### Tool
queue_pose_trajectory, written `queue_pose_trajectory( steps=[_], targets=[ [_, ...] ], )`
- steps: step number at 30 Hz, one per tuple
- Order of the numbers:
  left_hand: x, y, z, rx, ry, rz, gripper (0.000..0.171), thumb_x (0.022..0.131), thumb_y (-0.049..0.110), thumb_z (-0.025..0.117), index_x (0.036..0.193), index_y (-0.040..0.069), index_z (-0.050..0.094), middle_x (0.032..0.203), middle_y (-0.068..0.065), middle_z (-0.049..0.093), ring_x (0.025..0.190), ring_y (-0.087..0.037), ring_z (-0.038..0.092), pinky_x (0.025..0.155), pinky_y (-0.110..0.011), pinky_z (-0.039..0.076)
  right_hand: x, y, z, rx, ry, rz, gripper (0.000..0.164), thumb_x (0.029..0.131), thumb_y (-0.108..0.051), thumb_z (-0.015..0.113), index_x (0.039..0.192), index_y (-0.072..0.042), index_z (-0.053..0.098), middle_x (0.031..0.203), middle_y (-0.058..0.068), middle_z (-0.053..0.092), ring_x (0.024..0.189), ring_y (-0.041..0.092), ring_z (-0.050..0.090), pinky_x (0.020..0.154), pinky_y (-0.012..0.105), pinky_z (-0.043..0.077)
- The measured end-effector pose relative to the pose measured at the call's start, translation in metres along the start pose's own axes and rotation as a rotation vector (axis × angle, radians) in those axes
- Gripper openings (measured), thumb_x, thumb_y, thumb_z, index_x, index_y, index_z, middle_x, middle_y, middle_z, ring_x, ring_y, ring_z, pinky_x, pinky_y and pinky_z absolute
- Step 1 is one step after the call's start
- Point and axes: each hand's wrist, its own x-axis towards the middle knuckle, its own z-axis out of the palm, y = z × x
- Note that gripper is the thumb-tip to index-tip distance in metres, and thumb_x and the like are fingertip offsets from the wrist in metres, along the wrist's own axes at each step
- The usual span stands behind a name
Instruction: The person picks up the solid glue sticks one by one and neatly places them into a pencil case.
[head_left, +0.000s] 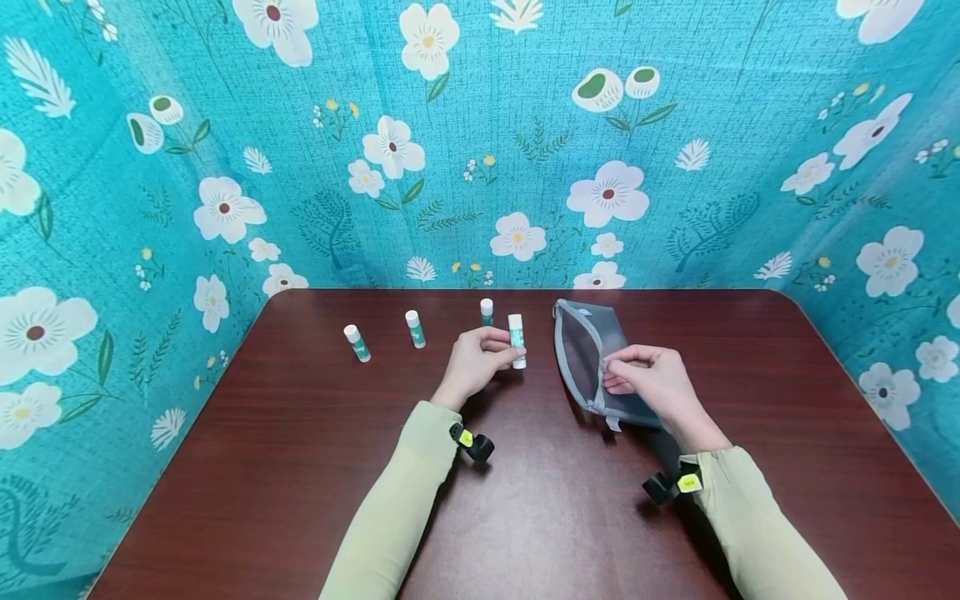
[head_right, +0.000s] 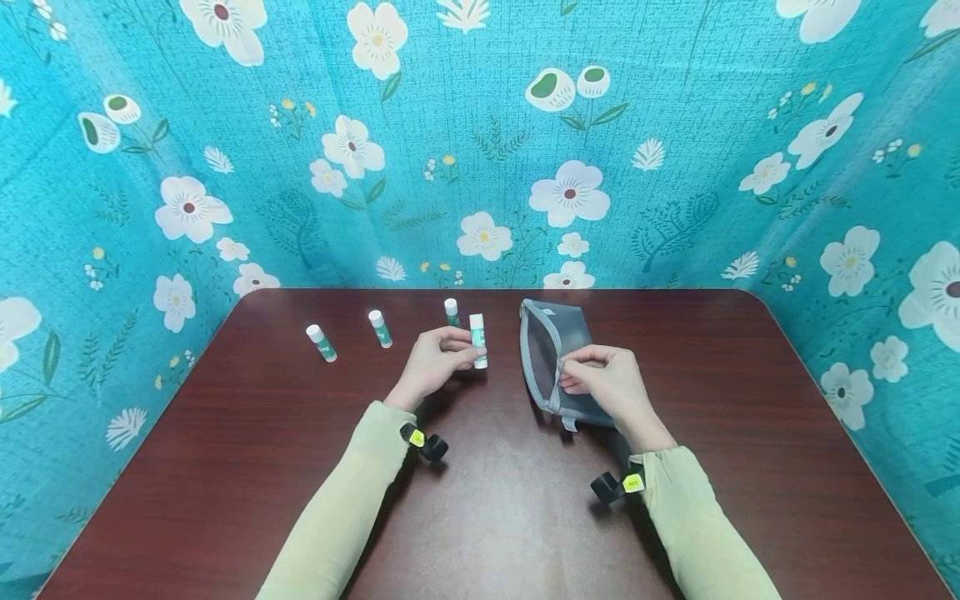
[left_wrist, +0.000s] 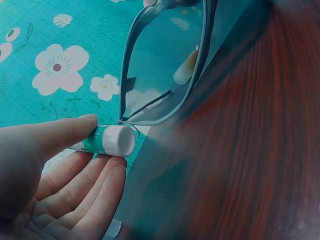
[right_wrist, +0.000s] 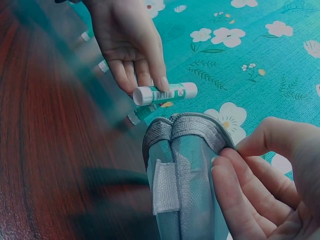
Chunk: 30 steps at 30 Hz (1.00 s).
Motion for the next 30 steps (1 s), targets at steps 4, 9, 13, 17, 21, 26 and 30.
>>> queue_pose_trajectory(
  steps=[4, 9, 13, 17, 21, 26, 30],
  targets=[
    [0.002, 0.001, 0.004, 0.010, -0.004, -0.007, 0.029, 0.089, 0.021, 0.083, 0.111, 0.005, 0.072, 0.093, -0.005, 0.075, 0.080, -0.021, 0.074, 0.076, -0.033, 0.059, 0.000, -0.001, 0.000, 0.002, 0.002, 0.002, 0.030, 0.098, -0.012, 0.070, 0.114, 0.013, 0.068, 0.091, 0.014, 0.075, 0.075, 0.020, 0.074, 0.072, 0.034, 0.061],
    [0.005, 0.001, 0.009, -0.015, -0.010, -0.014, 0.029, 0.089, 0.020, 0.083, 0.110, 0.005, 0.072, 0.093, -0.004, 0.075, 0.079, -0.020, 0.074, 0.076, -0.033, 0.060, -0.001, -0.002, 0.001, 0.011, -0.001, -0.004, 0.030, 0.097, -0.011, 0.069, 0.113, 0.015, 0.068, 0.089, 0.013, 0.075, 0.075, 0.020, 0.074, 0.072, 0.035, 0.061],
    [0.007, 0.002, 0.014, -0.036, -0.017, -0.021, 0.028, 0.088, 0.020, 0.083, 0.110, 0.005, 0.072, 0.092, -0.004, 0.076, 0.081, -0.022, 0.075, 0.076, -0.032, 0.060, -0.002, -0.002, 0.000, 0.013, -0.003, -0.009, 0.030, 0.098, -0.010, 0.069, 0.113, 0.016, 0.068, 0.088, 0.013, 0.075, 0.074, 0.020, 0.074, 0.071, 0.035, 0.061],
    [0.008, 0.003, 0.018, -0.058, -0.026, -0.025, 0.028, 0.088, 0.019, 0.083, 0.109, 0.004, 0.072, 0.090, -0.004, 0.076, 0.084, -0.028, 0.075, 0.077, -0.035, 0.060, -0.002, -0.002, 0.000, 0.012, -0.002, -0.013, 0.030, 0.097, -0.010, 0.069, 0.112, 0.016, 0.067, 0.088, 0.013, 0.075, 0.074, 0.020, 0.074, 0.071, 0.035, 0.061],
    [0.009, 0.004, 0.021, -0.074, -0.029, -0.028, 0.028, 0.088, 0.018, 0.083, 0.109, 0.004, 0.071, 0.089, -0.005, 0.075, 0.085, -0.031, 0.075, 0.077, -0.035, 0.060, -0.001, -0.002, 0.000, 0.007, -0.001, -0.017, 0.030, 0.097, -0.010, 0.069, 0.112, 0.016, 0.068, 0.088, 0.013, 0.075, 0.074, 0.020, 0.074, 0.071, 0.035, 0.061],
    [0.010, 0.004, 0.027, -0.086, -0.033, -0.039, 0.028, 0.087, 0.016, 0.083, 0.109, 0.003, 0.070, 0.088, -0.005, 0.075, 0.083, -0.029, 0.075, 0.076, -0.034, 0.060, -0.001, -0.001, -0.001, 0.009, -0.002, -0.021, 0.029, 0.097, -0.009, 0.069, 0.112, 0.016, 0.068, 0.088, 0.013, 0.075, 0.074, 0.020, 0.074, 0.071, 0.035, 0.061],
    [0.010, 0.006, 0.031, -0.085, -0.038, -0.050, 0.029, 0.087, 0.016, 0.083, 0.109, 0.003, 0.070, 0.089, -0.005, 0.075, 0.082, -0.028, 0.075, 0.076, -0.035, 0.061, 0.000, 0.000, -0.001, 0.015, -0.004, -0.021, 0.029, 0.097, -0.009, 0.069, 0.113, 0.016, 0.068, 0.088, 0.012, 0.075, 0.074, 0.020, 0.074, 0.071, 0.035, 0.061]
  ],
)
